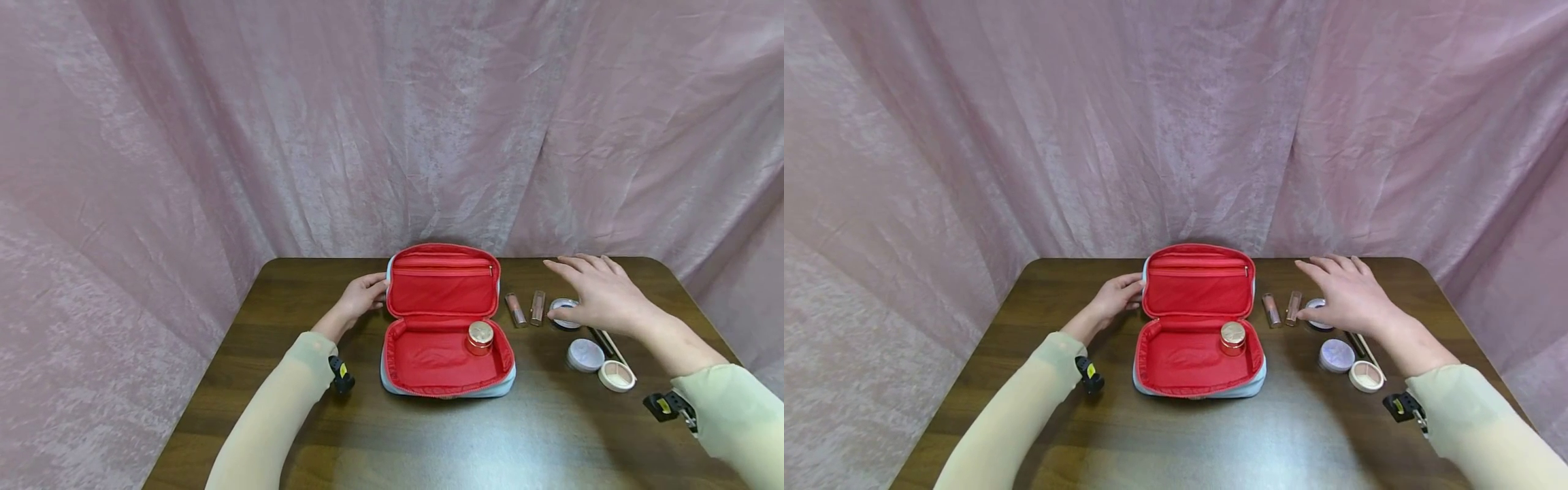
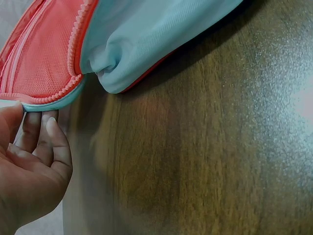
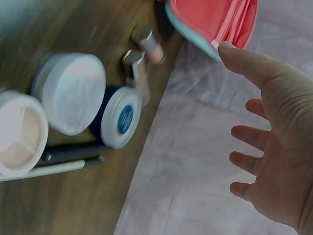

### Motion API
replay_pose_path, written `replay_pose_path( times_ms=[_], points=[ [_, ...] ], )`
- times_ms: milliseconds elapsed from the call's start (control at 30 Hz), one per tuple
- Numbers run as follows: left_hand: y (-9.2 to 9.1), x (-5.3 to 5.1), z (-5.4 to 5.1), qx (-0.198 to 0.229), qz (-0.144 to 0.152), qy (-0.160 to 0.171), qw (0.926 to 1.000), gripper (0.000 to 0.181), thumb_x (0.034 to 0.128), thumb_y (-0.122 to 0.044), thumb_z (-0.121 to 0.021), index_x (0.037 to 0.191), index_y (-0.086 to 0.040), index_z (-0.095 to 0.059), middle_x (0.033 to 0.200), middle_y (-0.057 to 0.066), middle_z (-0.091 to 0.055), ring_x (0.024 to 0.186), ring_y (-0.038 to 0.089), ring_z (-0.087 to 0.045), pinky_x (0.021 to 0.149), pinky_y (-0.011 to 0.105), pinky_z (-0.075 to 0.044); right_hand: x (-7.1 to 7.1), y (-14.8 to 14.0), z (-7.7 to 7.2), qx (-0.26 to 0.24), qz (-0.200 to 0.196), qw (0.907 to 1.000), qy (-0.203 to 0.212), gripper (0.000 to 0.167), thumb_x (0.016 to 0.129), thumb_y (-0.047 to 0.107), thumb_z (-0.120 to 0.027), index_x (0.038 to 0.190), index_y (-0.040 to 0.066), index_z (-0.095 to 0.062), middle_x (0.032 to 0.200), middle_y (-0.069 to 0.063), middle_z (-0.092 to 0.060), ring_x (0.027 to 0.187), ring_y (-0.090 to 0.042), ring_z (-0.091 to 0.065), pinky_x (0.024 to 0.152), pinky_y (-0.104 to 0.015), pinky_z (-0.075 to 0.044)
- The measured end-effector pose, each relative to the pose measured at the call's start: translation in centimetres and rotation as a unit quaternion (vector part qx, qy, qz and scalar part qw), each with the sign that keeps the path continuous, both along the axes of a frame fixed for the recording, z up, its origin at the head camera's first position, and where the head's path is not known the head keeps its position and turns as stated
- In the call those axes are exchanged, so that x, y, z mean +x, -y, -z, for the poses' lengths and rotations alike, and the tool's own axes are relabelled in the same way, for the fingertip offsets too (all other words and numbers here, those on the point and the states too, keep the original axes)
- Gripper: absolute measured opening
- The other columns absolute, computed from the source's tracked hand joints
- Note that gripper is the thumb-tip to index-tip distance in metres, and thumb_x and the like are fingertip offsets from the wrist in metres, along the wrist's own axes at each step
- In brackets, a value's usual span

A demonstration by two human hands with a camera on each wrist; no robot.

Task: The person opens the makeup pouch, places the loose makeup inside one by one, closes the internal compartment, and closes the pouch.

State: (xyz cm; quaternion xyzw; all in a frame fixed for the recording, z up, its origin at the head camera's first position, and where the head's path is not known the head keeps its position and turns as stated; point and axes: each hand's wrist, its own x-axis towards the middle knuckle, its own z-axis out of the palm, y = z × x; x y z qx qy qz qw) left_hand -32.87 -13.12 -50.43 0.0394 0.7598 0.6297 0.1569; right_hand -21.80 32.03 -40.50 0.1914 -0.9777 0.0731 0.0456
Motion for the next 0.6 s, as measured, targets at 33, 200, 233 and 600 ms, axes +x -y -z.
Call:
replay_pose_path(
  times_ms=[33, 200, 233, 600],
  points=[
    [0.0, 0.0, 0.0, 0.0, 0.0, -0.001, 1.0, 0.039, 0.1065, -0.024, -0.058, 0.142, -0.008, -0.061, 0.105, 0.004, -0.071, 0.088, 0.012, -0.067, 0.087, 0.041, -0.056, -0.1, -0.4, 0.1, 0.003, 0.005, 1.0, 0.007, 0.094, 0.079, 0.053, -0.084, 0.154, 0.012, -0.044, 0.151, -0.021, -0.046, 0.136, -0.051, -0.036, 0.106, -0.073, -0.022],
    [0.1, 0.1, -0.1, -0.002, -0.001, 0.0, 1.0, 0.039, 0.1065, -0.023, -0.058, 0.142, -0.009, -0.061, 0.108, 0.005, -0.071, 0.09, 0.012, -0.067, 0.084, 0.037, -0.056, -0.9, -1.9, 0.7, 0.013, 0.032, 0.998, 0.053, 0.097, 0.081, 0.055, -0.081, 0.155, 0.008, -0.041, 0.15, -0.027, -0.045, 0.133, -0.056, -0.038, 0.106, -0.075, -0.02],
    [0.1, 0.1, -0.1, -0.002, -0.002, 0.0, 1.0, 0.039, 0.1065, -0.024, -0.058, 0.142, -0.009, -0.061, 0.108, 0.005, -0.071, 0.09, 0.012, -0.067, 0.083, 0.037, -0.056, -1.0, -2.1, 0.9, 0.012, 0.037, 0.9972, 0.064, 0.097, 0.081, 0.056, -0.081, 0.155, 0.007, -0.041, 0.149, -0.029, -0.046, 0.132, -0.056, -0.039, 0.105, -0.076, -0.02],
    [0.4, 0.2, -0.1, 0.018, -0.005, 0.0, 0.9998, 0.039, 0.1067, -0.018, -0.057, 0.143, -0.004, -0.059, 0.106, 0.003, -0.072, 0.088, 0.01, -0.068, 0.08, 0.032, -0.056, -2.0, -3.4, 4.4, 0.033, 0.065, 0.9915, 0.108, 0.091, 0.076, 0.059, -0.081, 0.144, 0.004, -0.054, 0.132, -0.031, -0.06, 0.121, -0.057, -0.047, 0.101, -0.075, -0.024]
  ],
)
